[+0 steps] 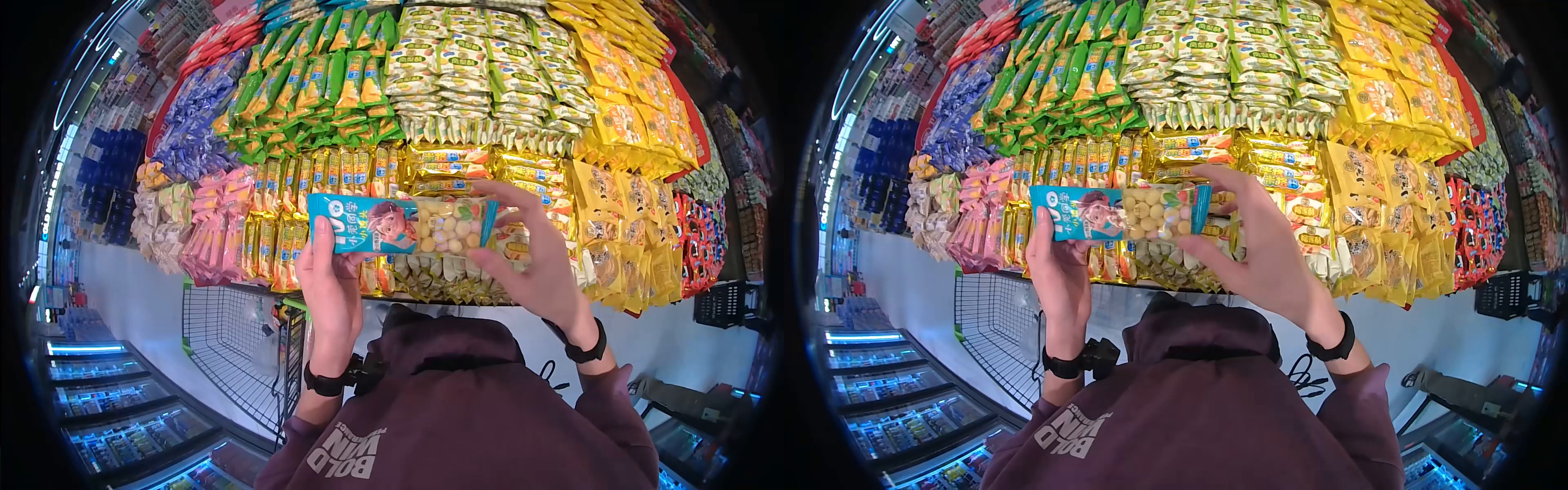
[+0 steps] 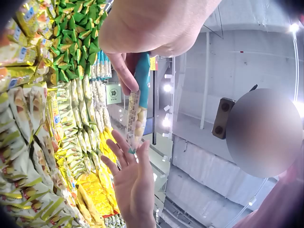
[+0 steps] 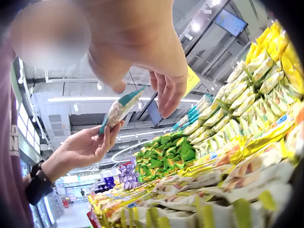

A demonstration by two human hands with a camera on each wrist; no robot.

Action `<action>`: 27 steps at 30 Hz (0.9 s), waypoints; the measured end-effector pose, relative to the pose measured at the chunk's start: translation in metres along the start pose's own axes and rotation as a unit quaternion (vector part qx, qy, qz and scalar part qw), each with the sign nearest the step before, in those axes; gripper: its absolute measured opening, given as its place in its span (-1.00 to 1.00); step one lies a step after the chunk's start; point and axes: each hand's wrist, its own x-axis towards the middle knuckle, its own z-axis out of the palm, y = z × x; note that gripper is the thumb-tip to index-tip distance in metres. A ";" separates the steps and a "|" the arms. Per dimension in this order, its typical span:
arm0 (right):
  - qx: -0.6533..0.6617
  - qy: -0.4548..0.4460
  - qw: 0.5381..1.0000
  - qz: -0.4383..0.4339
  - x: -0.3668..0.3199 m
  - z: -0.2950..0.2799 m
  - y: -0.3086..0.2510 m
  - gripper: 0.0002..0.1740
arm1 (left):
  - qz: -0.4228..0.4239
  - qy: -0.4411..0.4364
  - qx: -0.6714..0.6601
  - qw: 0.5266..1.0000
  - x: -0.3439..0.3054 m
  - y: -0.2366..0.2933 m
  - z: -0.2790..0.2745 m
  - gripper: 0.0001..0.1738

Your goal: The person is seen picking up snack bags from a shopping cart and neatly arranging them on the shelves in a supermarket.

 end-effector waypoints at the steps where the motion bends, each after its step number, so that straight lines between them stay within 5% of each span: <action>1: 0.036 -0.001 0.998 0.044 0.001 0.004 -0.001 -0.71 | 0.001 0.001 -0.017 1.000 0.001 0.003 -0.004 -0.65; 3: 0.128 -0.042 0.979 0.151 0.003 0.008 0.003 -0.80 | -0.006 0.021 -0.017 1.000 0.004 0.005 -0.010 -0.63; 7: 0.250 -0.024 0.951 0.181 0.013 0.042 -0.001 -0.72 | -0.016 0.003 0.006 1.000 0.013 0.020 -0.031 -0.59; 21: 0.187 -0.006 0.965 0.184 0.037 0.113 -0.004 -0.79 | -0.001 -0.065 0.056 0.996 0.037 0.061 -0.103 -0.54; 25: 0.290 0.004 0.943 0.161 0.043 0.128 -0.021 -0.89 | 0.012 -0.083 0.038 0.996 0.043 0.066 -0.126 -0.69; 27: 0.233 -0.017 0.961 0.148 0.044 0.128 -0.021 -0.96 | 0.042 -0.065 0.093 0.993 0.046 0.074 -0.127 -0.79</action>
